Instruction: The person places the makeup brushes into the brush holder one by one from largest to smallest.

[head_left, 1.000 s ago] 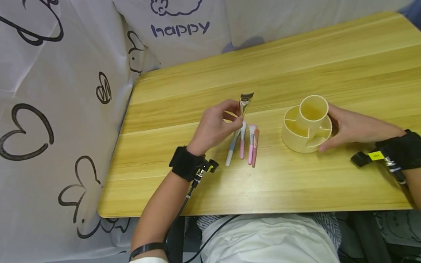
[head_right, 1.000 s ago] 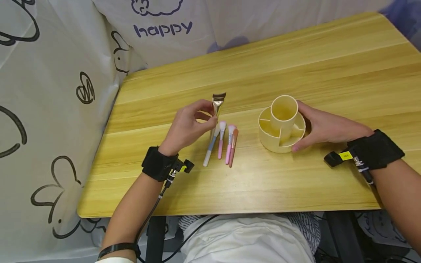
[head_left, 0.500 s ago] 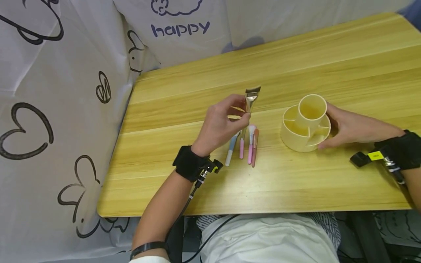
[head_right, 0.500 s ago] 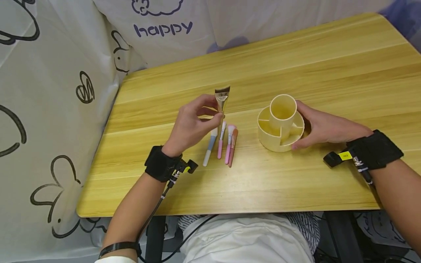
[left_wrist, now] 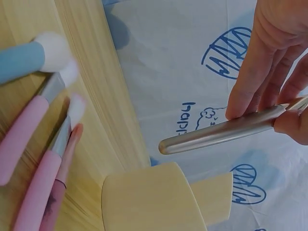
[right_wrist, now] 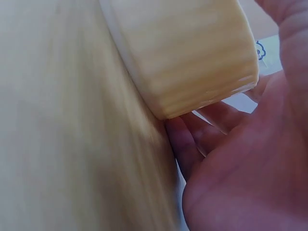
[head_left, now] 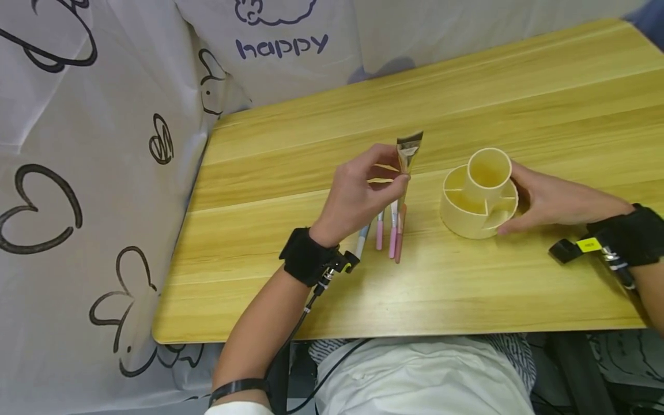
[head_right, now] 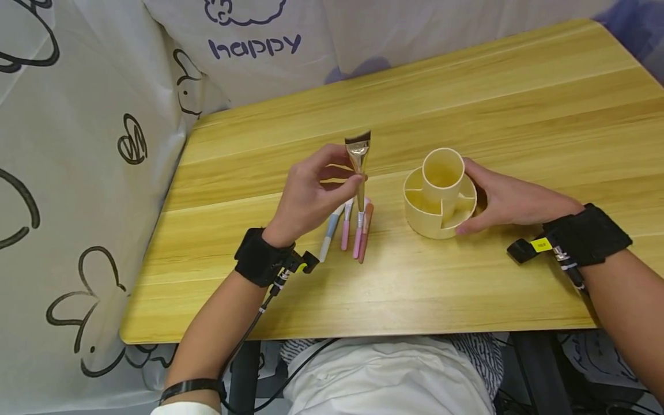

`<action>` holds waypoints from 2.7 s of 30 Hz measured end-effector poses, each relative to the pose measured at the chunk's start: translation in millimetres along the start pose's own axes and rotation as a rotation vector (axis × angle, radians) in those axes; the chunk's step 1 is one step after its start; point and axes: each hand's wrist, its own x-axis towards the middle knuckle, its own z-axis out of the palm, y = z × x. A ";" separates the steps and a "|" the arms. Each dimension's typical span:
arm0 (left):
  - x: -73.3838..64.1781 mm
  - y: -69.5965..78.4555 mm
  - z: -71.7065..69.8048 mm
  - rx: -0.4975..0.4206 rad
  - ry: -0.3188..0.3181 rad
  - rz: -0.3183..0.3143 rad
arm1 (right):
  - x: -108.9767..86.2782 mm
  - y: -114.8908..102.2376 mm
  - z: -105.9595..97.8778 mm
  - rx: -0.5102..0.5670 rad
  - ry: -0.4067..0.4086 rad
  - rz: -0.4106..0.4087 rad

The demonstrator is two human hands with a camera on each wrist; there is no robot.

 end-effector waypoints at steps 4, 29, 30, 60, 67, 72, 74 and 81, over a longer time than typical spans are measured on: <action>1.0 3.0 2.8 -0.029 -0.001 0.018 | -1.2 -0.7 -1.0 -0.002 -0.004 -0.032; 19.8 25.1 28.9 -0.114 0.004 0.076 | 1.2 3.1 -2.4 0.002 -0.026 -0.020; 20.2 25.0 30.4 -0.117 0.001 0.078 | 1.2 3.1 -2.4 0.003 -0.027 -0.021; 26.7 23.4 59.4 -0.111 -0.033 0.152 | -2.5 -0.9 -6.4 0.035 -0.023 0.004; 24.4 20.3 62.4 -0.107 -0.065 0.153 | -0.8 -2.3 -4.9 0.087 -0.027 -0.012; 21.8 16.7 65.9 -0.055 -0.094 0.176 | 1.4 -4.8 -2.1 0.098 -0.017 0.009; 20.6 15.6 67.2 -0.034 -0.105 0.187 | 1.3 -5.0 -1.7 0.073 -0.007 0.041; 17.8 11.6 69.5 -0.002 -0.115 0.198 | 1.0 -3.1 -2.1 0.028 -0.002 0.081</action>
